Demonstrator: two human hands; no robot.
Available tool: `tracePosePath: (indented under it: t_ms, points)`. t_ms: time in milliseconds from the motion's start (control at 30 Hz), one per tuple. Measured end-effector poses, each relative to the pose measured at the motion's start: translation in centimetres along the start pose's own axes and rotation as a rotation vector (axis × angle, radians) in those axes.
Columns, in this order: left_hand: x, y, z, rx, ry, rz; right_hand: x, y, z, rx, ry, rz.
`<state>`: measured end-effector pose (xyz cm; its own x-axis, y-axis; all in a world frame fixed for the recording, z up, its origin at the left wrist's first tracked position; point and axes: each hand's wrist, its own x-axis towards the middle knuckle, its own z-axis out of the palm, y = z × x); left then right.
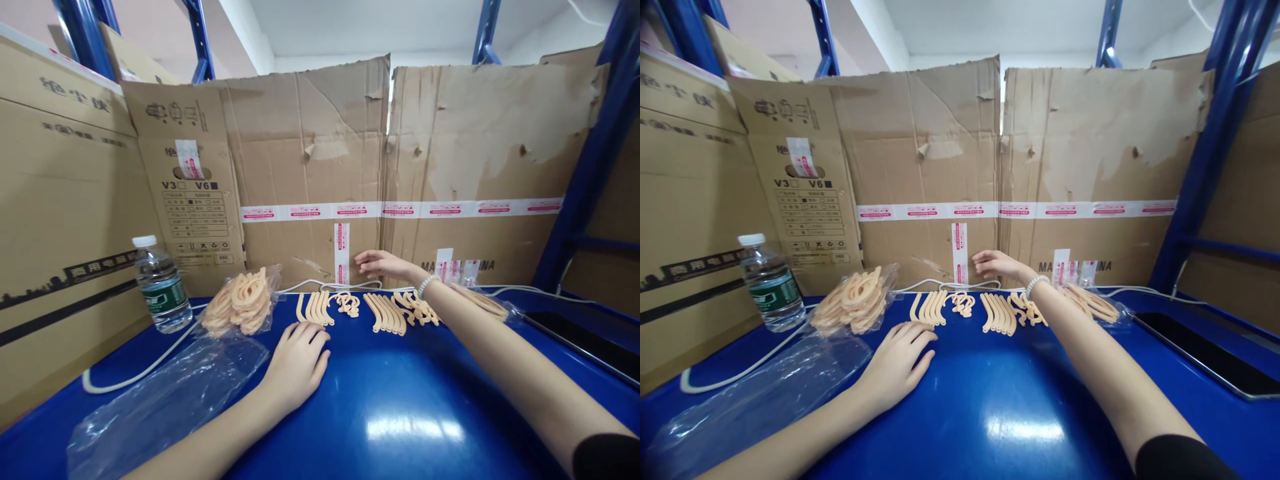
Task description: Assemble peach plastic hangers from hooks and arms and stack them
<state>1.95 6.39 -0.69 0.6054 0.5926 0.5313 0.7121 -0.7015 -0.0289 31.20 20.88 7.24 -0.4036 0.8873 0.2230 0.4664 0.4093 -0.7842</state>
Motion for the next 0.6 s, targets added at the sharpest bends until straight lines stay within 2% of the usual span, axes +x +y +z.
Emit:
tracePosePath:
  t_ms: [200, 400, 467, 600]
  points:
    - [0.0, -0.2, 0.4, -0.024, -0.023, 0.022, -3.7, 0.0, 2.0, -0.098, 0.010, -0.031]
    - [0.0, -0.2, 0.4, -0.032, -0.033, 0.024, -10.7, -0.3, 4.0, -0.272, 0.101, -0.095]
    - [0.0, -0.3, 0.4, -0.026, -0.026, 0.035, -13.2, -0.4, 4.9, -0.414, 0.122, -0.160]
    - [0.5, 0.0, -0.2, 0.090, 0.027, 0.190, -16.5, -0.6, 6.5, -0.633, 0.133, -0.286]
